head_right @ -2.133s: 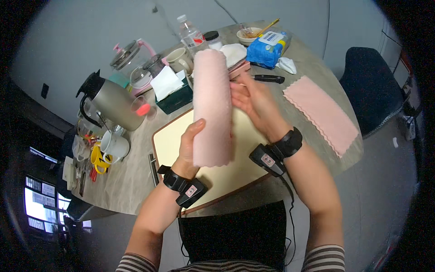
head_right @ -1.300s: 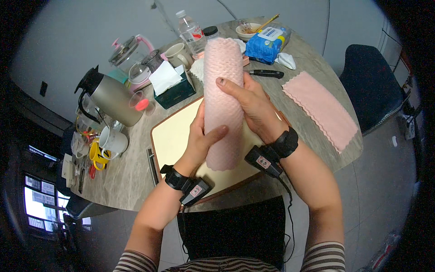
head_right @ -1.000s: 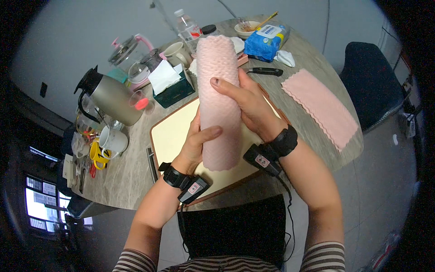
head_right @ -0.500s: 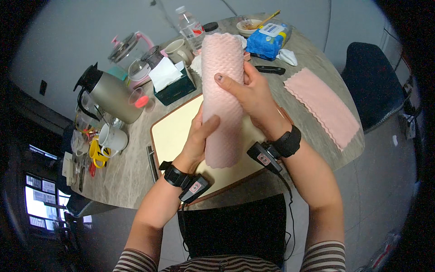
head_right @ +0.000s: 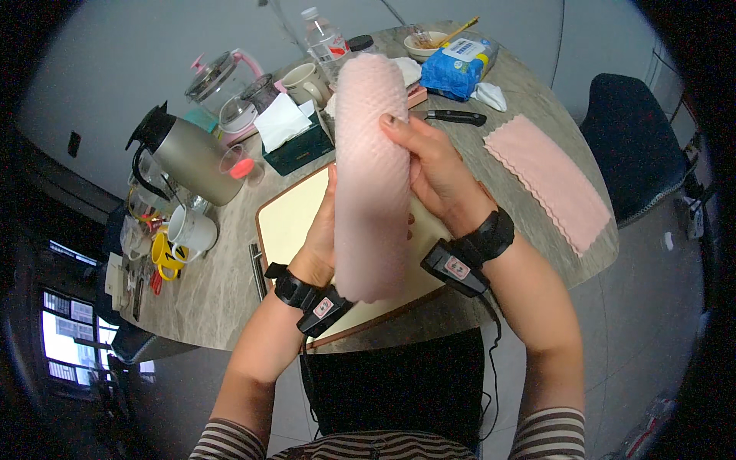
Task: The person rolls a pink towel around a purple water bottle on a white board by hand.
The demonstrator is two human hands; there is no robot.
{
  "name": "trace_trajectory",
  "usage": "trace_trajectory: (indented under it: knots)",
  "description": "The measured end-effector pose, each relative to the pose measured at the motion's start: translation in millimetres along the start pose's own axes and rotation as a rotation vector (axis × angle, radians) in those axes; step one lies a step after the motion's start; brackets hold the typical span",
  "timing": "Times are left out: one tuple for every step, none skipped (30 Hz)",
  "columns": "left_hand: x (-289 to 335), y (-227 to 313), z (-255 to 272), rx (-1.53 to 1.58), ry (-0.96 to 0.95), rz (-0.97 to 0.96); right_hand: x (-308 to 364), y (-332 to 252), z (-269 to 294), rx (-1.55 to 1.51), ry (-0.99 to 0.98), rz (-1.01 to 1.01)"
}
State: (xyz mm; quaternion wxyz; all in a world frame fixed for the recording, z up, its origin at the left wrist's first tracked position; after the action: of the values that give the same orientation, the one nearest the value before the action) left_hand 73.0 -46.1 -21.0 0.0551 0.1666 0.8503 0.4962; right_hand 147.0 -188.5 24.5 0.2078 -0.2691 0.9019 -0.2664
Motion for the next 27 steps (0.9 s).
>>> trace_trajectory:
  knots:
    - [0.4, 0.6, -1.1, 0.001, -0.001, -0.001, -0.3, 0.3, 2.1, -0.056, -0.008, -0.038]
    - [1.3, 1.8, -2.8, 0.166, 0.057, 0.027, -0.4, 1.4, 3.0, -0.055, -0.008, -0.038]
    - [2.3, 2.8, -3.2, 0.330, 0.116, 0.055, -0.7, 3.1, 3.7, -0.113, -0.019, -0.054]
    - [3.3, 3.3, -0.1, 0.329, 0.116, 0.054, -1.1, 4.9, 4.3, -0.171, -0.029, -0.071]
    - [4.5, 4.1, 4.0, 0.304, -0.008, 0.029, -1.7, 7.0, 5.6, -0.171, -0.031, -0.071]
    - [5.1, 7.0, 2.1, 0.279, -0.132, 0.006, -2.3, 9.1, 7.9, -0.188, -0.045, -0.070]
    - [6.3, 7.3, -2.2, 0.279, -0.132, 0.005, -2.6, 10.0, 9.1, -0.206, -0.059, -0.069]
    - [8.7, 6.7, -9.3, 0.251, -0.099, 0.009, -2.6, 9.9, 9.5, -0.206, -0.059, -0.069]
    - [10.9, 9.0, -17.8, 0.223, -0.066, 0.014, -2.7, 10.2, 10.6, -0.211, -0.071, -0.084]
    - [12.2, 12.9, -25.8, 0.223, -0.068, 0.015, -2.0, 8.9, 10.8, -0.215, -0.082, -0.095]
    - [13.1, 16.2, -33.1, 0.193, -0.052, 0.042, -2.0, 8.3, 11.8, -0.213, -0.081, -0.093]
    - [14.3, 17.6, -36.0, 0.162, -0.033, 0.069, -2.7, 9.4, 12.8, -0.238, -0.084, -0.099]
    - [14.4, 16.9, -34.8, 0.163, -0.032, 0.069, -3.6, 10.4, 14.2, -0.261, -0.087, -0.105]
    - [14.3, 15.3, -32.3, 0.178, -0.031, 0.070, -4.7, 10.5, 16.4, -0.261, -0.086, -0.106]
    - [13.9, 13.4, -29.6, 0.192, -0.029, 0.071, -6.1, 10.2, 19.2, -0.258, -0.100, -0.108]
    - [13.3, 11.9, -27.6, 0.194, -0.029, 0.071, -6.6, 9.9, 20.3, -0.255, -0.115, -0.109]
    - [12.2, 10.6, -25.6, 0.175, -0.033, 0.061, -5.8, 9.5, 18.8, -0.254, -0.113, -0.110]
    - [12.2, 10.0, -22.6, 0.154, -0.033, 0.049, -5.6, 9.9, 14.0, -0.270, -0.094, -0.096]
    - [11.8, 8.7, -19.0, 0.154, -0.029, 0.048, -5.6, 10.4, 10.4, -0.286, -0.075, -0.082]
    - [11.0, 7.1, -15.4, 0.153, -0.029, 0.041, -6.0, 11.3, 8.7, -0.288, -0.076, -0.084]
    - [9.3, 5.9, -14.6, 0.154, -0.035, 0.036, -5.6, 10.5, 8.1, -0.261, -0.059, -0.075]
    - [8.3, 5.9, -15.9, 0.155, -0.038, 0.037, -5.1, 9.6, 8.1, -0.234, -0.042, -0.066]
    - [7.4, 6.3, -17.4, 0.143, 0.004, 0.039, -4.7, 8.6, 8.5, -0.232, -0.040, -0.065]
    - [7.7, 6.9, -17.8, 0.128, 0.051, 0.040, -5.1, 8.7, 8.1, -0.149, -0.042, -0.063]
    - [6.6, 5.6, -15.1, 0.127, 0.053, 0.039, -5.3, 8.7, 7.7, -0.065, -0.043, -0.061]
    - [4.4, 2.5, -9.1, 0.051, 0.078, 0.055, -3.6, 10.2, 4.6, -0.066, -0.045, -0.062]
    - [2.9, -0.3, -4.3, -0.025, 0.103, 0.072, -0.2, 12.8, 0.5, 0.073, 0.022, -0.057]
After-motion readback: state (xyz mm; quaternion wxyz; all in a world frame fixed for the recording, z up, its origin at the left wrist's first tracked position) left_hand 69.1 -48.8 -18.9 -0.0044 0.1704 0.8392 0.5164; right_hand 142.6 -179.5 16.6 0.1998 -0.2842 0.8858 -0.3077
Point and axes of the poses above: each hand's wrist, its own x-axis away from the middle knuckle, its own z-axis out of the back of the hand, y = z × x, the point moved 1 cm from there along -x, towards the middle knuckle, and after that the axes turned 11 degrees about -x, right-handed, at the moved point
